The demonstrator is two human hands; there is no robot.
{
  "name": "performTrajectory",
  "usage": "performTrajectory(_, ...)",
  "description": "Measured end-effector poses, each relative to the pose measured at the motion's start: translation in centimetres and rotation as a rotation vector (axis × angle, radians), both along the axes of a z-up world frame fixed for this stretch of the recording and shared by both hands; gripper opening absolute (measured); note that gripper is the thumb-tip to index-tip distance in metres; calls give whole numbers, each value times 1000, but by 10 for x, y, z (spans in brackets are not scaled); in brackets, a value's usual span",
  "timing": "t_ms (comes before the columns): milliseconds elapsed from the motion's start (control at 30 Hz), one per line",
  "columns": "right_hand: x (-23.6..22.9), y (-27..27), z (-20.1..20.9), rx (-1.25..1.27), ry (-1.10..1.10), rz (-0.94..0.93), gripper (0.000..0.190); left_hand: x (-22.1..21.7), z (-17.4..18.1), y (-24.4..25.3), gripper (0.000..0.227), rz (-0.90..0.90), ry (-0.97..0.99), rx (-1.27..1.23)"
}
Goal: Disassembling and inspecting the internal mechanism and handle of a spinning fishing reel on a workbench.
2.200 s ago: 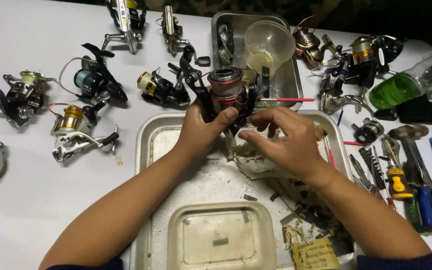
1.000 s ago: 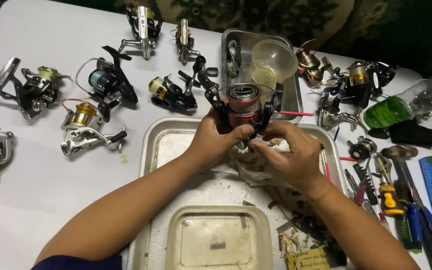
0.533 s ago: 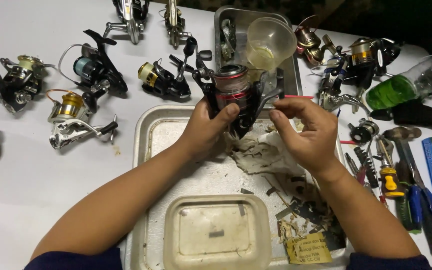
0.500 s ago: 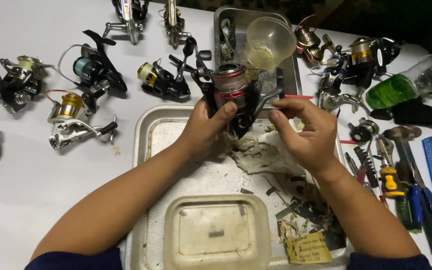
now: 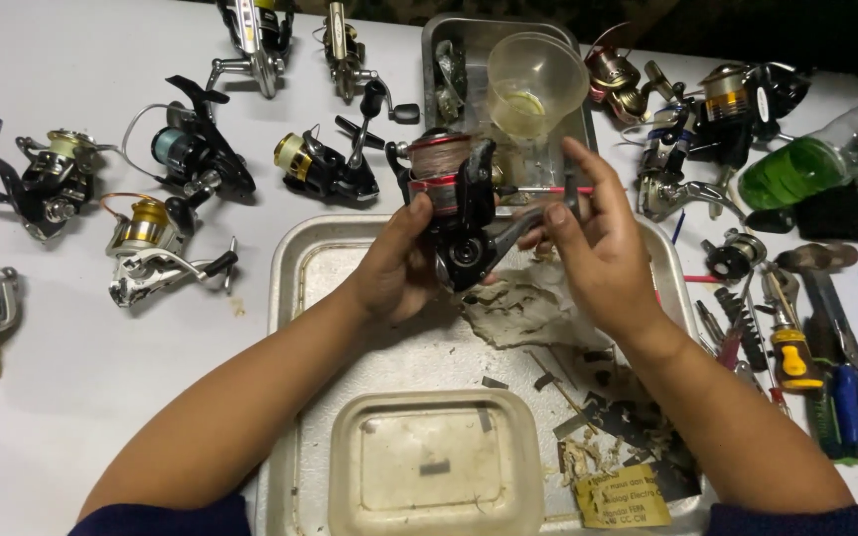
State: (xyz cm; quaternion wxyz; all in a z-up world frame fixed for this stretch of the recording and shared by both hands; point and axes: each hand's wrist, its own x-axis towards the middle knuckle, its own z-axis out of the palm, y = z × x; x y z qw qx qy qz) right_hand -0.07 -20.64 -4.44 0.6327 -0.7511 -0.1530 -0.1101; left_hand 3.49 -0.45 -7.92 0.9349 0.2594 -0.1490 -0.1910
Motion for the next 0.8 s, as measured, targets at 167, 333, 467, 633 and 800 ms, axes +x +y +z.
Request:
performTrajectory(167,2,-1,-7,-17,42,42,56,-3,-5,-2,41,-11,-21,25)
performTrajectory(333,2,-3,-6,-14,31,28,55,-3,-6,-4,35,2,-10,12)
performTrajectory(467,8,-9,-9,-35,-10,11,65,-3,-5,-4,35,11,6,-3)
performTrajectory(633,15,-20,20,40,-73,-350,26,15,-13,13,71,-34,-78,74)
performTrajectory(800,0,-27,52,-135,-76,-307,69,25,-12,19,65,105,-108,93)
